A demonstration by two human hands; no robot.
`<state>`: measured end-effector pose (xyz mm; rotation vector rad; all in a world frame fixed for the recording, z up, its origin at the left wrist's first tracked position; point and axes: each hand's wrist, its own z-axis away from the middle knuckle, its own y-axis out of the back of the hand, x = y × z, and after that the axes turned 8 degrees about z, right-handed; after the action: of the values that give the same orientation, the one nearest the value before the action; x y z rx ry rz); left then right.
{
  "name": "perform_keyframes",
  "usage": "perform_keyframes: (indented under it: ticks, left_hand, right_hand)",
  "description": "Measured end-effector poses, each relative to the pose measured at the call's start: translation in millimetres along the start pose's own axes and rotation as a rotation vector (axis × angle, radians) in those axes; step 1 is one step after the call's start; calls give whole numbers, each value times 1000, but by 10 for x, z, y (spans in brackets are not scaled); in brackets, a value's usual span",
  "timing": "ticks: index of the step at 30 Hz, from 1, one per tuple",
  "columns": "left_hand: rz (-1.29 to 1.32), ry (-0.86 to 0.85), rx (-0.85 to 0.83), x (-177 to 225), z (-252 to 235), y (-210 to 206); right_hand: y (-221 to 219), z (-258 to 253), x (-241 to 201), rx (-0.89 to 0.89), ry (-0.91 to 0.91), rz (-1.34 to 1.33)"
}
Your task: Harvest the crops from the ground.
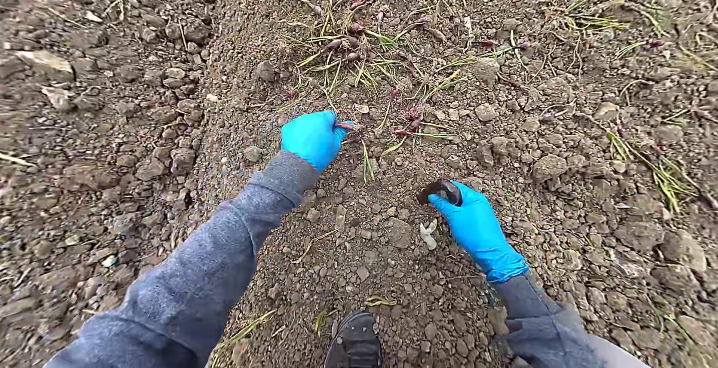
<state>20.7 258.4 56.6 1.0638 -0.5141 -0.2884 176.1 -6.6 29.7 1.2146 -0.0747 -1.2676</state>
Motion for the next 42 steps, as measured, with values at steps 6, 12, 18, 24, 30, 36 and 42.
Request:
perform_keyframes:
  ticks: [6,12,18,24,30,36,42]
  left_hand:
    - [88,-10,-37,250,-218,-629]
    - [139,-305,-18,266,-234,-245]
    - [-21,-179,-193,1121,-503,-450]
    - [-121,-352,-13,589,-363,-548]
    - [93,-109,-138,-944,151,-102]
    - [523,184,-240,-2327,983,-17]
    - [742,632,13,-3166,1528,-577]
  right_hand:
    - [826,668,-798,206,493,-211]
    - [1,500,-787,46,245,-76]
    - [-691,273,-601,-229,10,45]
    - [-516,255,-577,-227,40,69]
    - [-338,350,-361,-112,150,119]
    - [-232,66,-575,-279,206,195]
    - [48,264,-1881,-430,689,-70]
